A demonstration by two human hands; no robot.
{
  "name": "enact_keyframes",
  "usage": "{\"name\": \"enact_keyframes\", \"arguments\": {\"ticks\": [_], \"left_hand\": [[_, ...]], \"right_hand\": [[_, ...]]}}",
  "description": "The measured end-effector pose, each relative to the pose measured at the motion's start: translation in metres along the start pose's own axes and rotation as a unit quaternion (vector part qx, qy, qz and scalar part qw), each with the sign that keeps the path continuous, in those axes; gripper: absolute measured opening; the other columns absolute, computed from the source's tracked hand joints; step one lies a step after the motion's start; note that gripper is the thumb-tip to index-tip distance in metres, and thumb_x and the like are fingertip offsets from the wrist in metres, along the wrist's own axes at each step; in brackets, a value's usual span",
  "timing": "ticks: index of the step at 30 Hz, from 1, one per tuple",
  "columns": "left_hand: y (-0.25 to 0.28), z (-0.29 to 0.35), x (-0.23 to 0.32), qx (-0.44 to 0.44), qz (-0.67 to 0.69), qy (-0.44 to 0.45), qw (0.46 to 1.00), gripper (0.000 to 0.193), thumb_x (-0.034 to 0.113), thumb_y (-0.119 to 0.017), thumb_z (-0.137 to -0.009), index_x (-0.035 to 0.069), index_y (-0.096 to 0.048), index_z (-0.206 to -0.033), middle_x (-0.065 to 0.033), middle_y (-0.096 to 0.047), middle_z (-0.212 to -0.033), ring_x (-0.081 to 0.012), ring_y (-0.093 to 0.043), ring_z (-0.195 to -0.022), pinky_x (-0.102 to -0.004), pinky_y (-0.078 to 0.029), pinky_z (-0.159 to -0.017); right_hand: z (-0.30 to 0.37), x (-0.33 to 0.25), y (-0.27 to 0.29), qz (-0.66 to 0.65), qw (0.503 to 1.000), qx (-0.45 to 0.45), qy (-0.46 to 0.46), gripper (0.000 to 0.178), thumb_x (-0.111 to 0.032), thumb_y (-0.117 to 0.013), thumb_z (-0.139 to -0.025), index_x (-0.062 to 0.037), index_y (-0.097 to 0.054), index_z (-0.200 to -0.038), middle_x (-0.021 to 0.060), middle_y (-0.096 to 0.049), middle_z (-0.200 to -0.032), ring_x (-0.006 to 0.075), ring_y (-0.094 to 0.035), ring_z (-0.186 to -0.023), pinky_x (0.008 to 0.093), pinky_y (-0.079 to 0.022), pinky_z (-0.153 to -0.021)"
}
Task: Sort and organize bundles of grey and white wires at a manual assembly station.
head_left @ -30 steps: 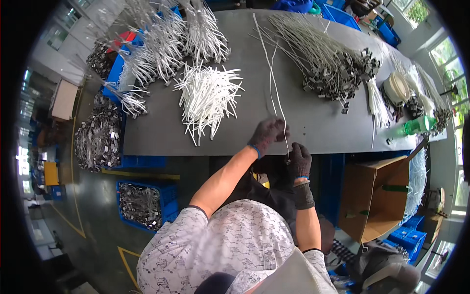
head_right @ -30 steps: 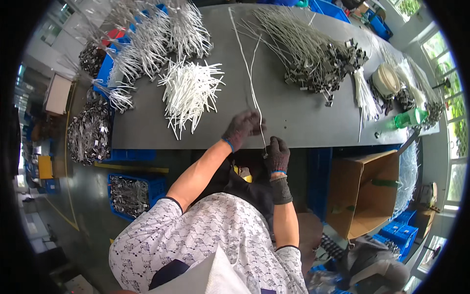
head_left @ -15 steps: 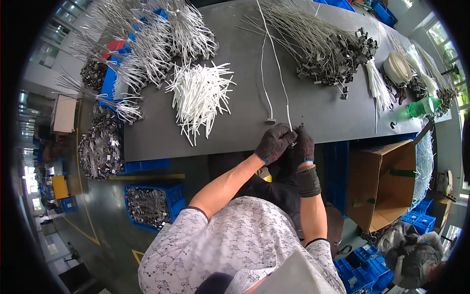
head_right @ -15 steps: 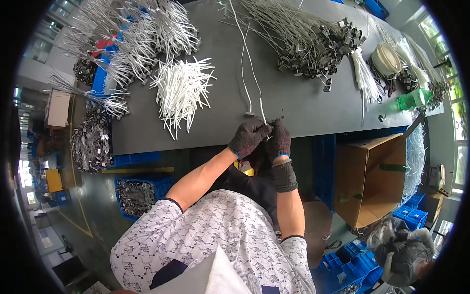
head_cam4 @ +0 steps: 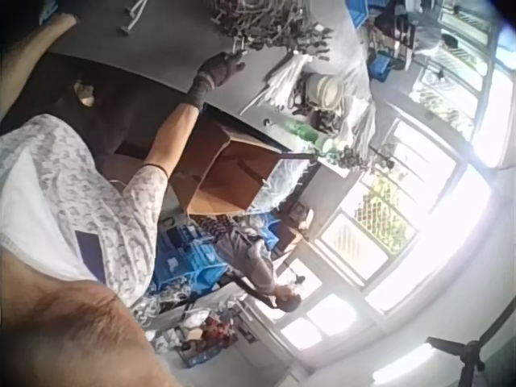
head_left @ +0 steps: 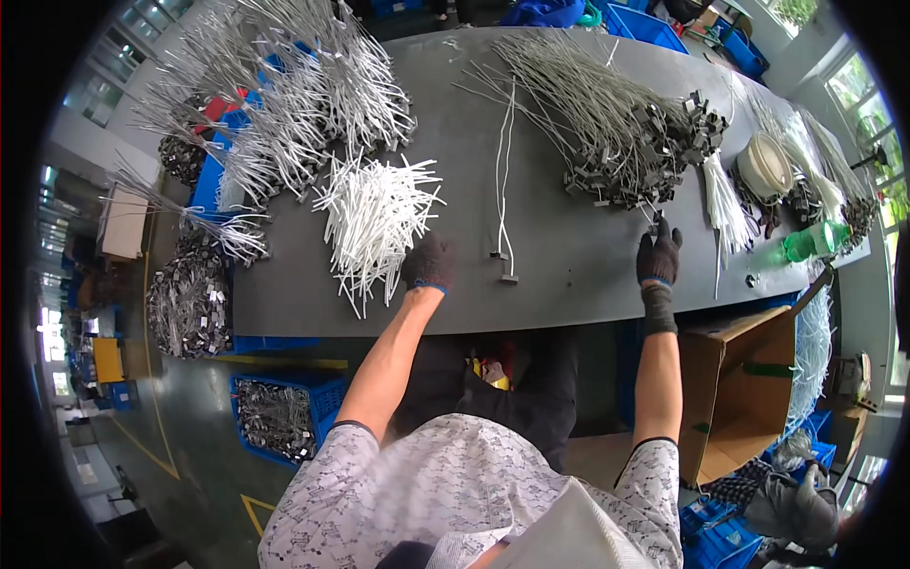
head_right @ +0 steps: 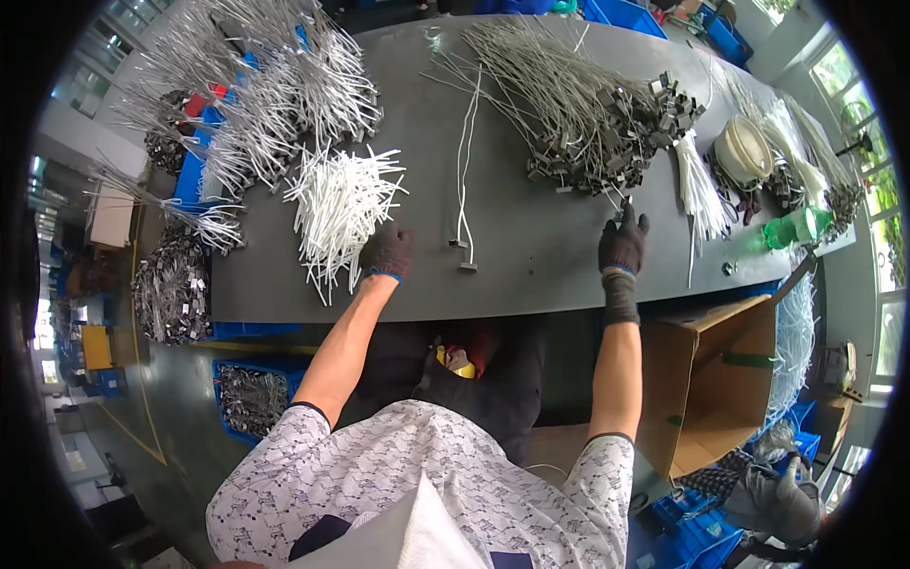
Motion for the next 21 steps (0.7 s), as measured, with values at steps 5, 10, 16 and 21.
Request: {"name": "enact_keyframes", "arguments": {"ticks": [5,10,16,21], "left_hand": [[0.002,-0.013,-0.053,-0.036,-0.128,0.083,0.988,0.046,0.046,-0.053,-0.089,0.009,-0.074,-0.108,-0.0205,-0.073,-0.106,-0.0417,-0.071,-0.100,-0.0548,-0.056,-0.082],[-0.004,-0.024,-0.045,-0.044,-0.099,0.081,0.991,0.042,0.038,-0.058,-0.087,0.007,-0.075,-0.110,-0.0223,-0.072,-0.111,-0.0408,-0.070,-0.105,-0.0530,-0.056,-0.087],[-0.012,-0.030,-0.075,-0.022,-0.073,0.006,0.997,0.038,0.036,-0.061,-0.084,0.005,-0.077,-0.098,-0.0226,-0.073,-0.104,-0.0421,-0.071,-0.098,-0.0510,-0.058,-0.082],[-0.016,0.017,-0.085,-0.088,0.333,0.197,0.918,0.018,0.023,-0.071,-0.085,0.006,-0.069,-0.093,-0.0099,-0.071,-0.074,-0.0195,-0.068,-0.057,-0.0345,-0.054,-0.050]], "right_hand": [[-0.004,-0.024,-0.030,0.028,0.979,-0.179,-0.090,0.036,-0.030,-0.065,-0.091,-0.0068,-0.066,-0.118,0.0248,-0.067,-0.110,0.0466,-0.061,-0.107,0.0530,-0.050,-0.093],[0.015,0.011,-0.057,-0.265,0.934,-0.170,-0.168,0.029,-0.036,-0.063,-0.093,-0.0085,-0.067,-0.103,0.0126,-0.067,-0.092,0.0273,-0.065,-0.077,0.0375,-0.054,-0.064],[0.068,-0.063,-0.064,-0.633,0.442,-0.421,-0.476,0.018,-0.032,-0.063,-0.095,-0.0183,-0.058,-0.084,0.0051,-0.063,-0.076,0.0163,-0.052,-0.058,0.0291,-0.040,-0.049],[0.101,0.003,-0.039,0.026,0.966,-0.250,-0.057,0.024,-0.028,-0.060,-0.094,-0.0044,-0.061,-0.092,0.0200,-0.071,-0.090,0.0432,-0.068,-0.076,0.0497,-0.054,-0.064]]}}
Point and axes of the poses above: each hand's wrist, its own z-axis away from the middle knuckle, its own y-axis out of the back of the hand, x = y × z, the point moved 7 cm from there along -z, towards the middle knuckle
